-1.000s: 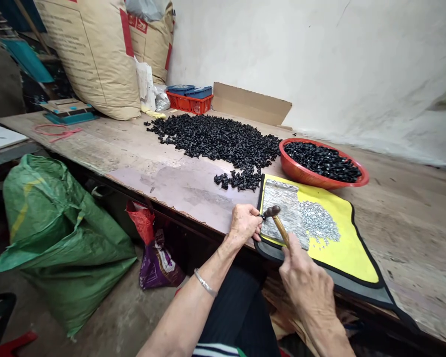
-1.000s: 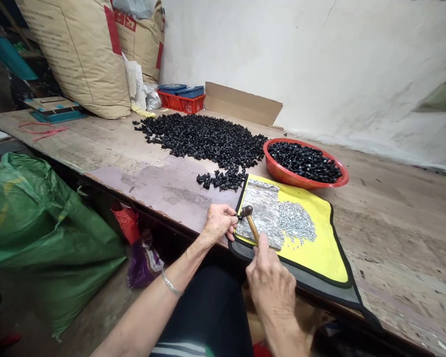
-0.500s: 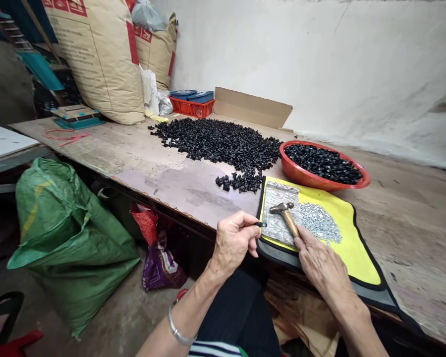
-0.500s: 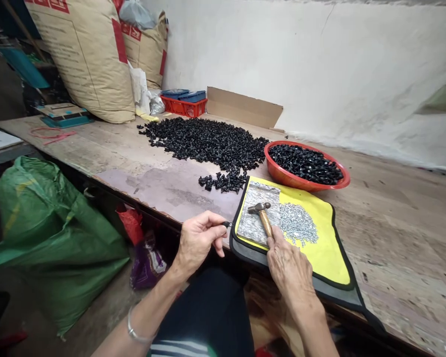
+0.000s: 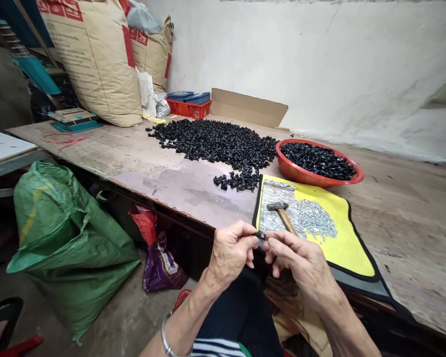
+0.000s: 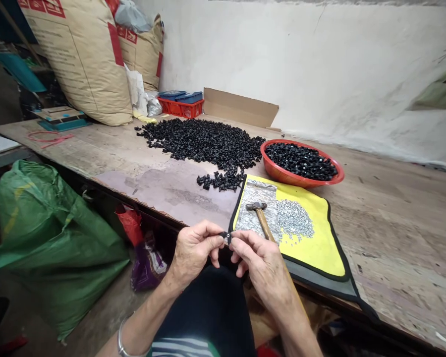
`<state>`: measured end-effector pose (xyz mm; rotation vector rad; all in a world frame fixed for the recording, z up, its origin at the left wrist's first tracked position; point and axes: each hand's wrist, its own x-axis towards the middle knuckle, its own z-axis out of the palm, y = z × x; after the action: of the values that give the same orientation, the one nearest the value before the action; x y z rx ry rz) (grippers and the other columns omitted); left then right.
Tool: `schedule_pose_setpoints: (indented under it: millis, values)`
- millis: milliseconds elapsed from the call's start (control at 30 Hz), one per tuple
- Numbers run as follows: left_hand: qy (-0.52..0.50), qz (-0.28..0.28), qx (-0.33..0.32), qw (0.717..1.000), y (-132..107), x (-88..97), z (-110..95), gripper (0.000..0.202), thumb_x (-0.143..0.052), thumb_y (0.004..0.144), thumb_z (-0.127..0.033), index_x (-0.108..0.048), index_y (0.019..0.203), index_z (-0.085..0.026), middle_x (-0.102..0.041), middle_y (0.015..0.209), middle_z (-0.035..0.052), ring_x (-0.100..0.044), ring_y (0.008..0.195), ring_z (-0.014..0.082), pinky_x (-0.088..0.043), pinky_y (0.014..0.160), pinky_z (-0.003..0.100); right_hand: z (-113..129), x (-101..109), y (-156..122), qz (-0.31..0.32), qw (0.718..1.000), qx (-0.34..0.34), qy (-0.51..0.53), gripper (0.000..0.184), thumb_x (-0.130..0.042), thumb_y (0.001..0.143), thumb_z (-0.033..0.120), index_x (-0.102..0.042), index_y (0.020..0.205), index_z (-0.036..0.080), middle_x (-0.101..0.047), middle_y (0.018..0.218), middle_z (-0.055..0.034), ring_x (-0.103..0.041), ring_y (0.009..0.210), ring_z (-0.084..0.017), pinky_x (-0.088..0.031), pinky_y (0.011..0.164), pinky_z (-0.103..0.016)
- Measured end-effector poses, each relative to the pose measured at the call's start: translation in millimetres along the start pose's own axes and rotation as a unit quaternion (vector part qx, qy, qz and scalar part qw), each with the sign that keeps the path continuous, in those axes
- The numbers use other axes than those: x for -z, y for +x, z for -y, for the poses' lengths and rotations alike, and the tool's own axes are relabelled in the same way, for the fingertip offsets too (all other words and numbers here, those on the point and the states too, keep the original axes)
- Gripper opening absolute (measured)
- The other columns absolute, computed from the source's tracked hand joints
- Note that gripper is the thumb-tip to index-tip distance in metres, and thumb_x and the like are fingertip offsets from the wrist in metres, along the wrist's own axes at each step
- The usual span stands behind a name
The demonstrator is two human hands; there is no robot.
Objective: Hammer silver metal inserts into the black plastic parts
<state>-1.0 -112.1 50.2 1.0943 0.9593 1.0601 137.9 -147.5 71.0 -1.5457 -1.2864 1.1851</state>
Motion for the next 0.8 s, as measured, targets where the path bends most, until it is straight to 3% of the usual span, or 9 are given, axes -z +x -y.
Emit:
schedule_pose_setpoints:
  millis: [133, 333, 433, 567, 667, 800]
  values:
    - [0.019, 0.023, 0.010, 1.000, 1.2, 0.0, 4.5, 0.007, -0.057, 0.065, -0.021, -0.060, 0.067, -0.015, -0.053, 0.044, -0.0045, -0.046, 0.033, 0.0074, -0.042, 0.032, 0.019, -4.1, -5.5, 1.9, -0.003, 0.998, -0.009, 0.068, 0.031, -0.055, 0.079, 0.044, -0.056, 0.070, 0.015, -0.056, 0.056, 0.0013, -0.048, 0.039, -0.008, -0.037, 0.038, -0.021]
    - [0.072, 0.093, 0.027, 0.993, 3.7, 2.0, 12.9, 0.008, -0.055, 0.068, -0.019, -0.060, 0.062, -0.015, -0.050, 0.040, -0.0044, -0.044, 0.030, 0.0071, -0.039, 0.032, 0.018, -19.2, -3.9, 0.5, 0.010, 0.995, -0.039, 0.094, 0.021, -0.056, 0.076, 0.035, -0.056, 0.069, 0.015, -0.055, 0.051, 0.0033, -0.046, 0.038, -0.007, -0.034, 0.034, -0.018]
    - [0.045, 0.096, 0.038, 0.994, 4.9, -2.7, 20.1, 0.009, -0.056, 0.067, -0.019, -0.063, 0.071, -0.014, -0.054, 0.047, -0.0038, -0.045, 0.031, 0.0073, -0.041, 0.032, 0.019, -22.5, 5.8, 1.9, 0.018, 0.995, -0.062, 0.072, 0.021, -0.053, 0.076, 0.032, -0.054, 0.063, 0.015, -0.052, 0.043, 0.0045, -0.040, 0.032, -0.006, -0.029, 0.032, -0.017]
    - [-0.012, 0.045, 0.063, 0.997, 5.2, -13.4, 29.8, 0.036, -0.059, 0.064, -0.021, -0.061, 0.099, -0.015, -0.054, 0.054, -0.0057, -0.046, 0.035, 0.0083, -0.044, 0.031, 0.022, -0.5, 51.2, 32.5, 0.021, 0.996, -0.083, -0.008, 0.021, -0.058, 0.068, 0.032, -0.055, 0.057, 0.014, -0.053, 0.042, 0.0019, -0.040, 0.029, -0.007, -0.028, 0.029, -0.019]
    - [-0.006, 0.036, 0.079, 0.996, 2.9, -19.0, 27.6, 0.030, -0.061, 0.061, -0.019, -0.064, 0.091, -0.015, -0.051, 0.052, -0.0058, -0.046, 0.035, 0.0081, -0.042, 0.030, 0.021, 32.0, 103.6, 77.0, -0.113, 0.989, -0.026, -0.093, 0.025, -0.059, 0.068, 0.035, -0.055, 0.057, 0.013, -0.053, 0.044, -0.0004, -0.044, 0.033, -0.008, -0.035, 0.035, -0.021]
    - [-0.029, 0.137, 0.072, 0.988, -10.6, -17.3, 0.9, 0.011, -0.063, 0.066, -0.023, -0.069, 0.074, -0.018, -0.057, 0.052, -0.0006, -0.048, 0.033, 0.0086, -0.040, 0.033, 0.021, 53.3, 152.1, 114.3, -0.245, 0.955, 0.015, -0.166, 0.049, -0.032, 0.085, 0.045, -0.059, 0.088, 0.004, -0.065, 0.080, -0.0158, -0.059, 0.058, -0.012, -0.044, 0.053, -0.026]
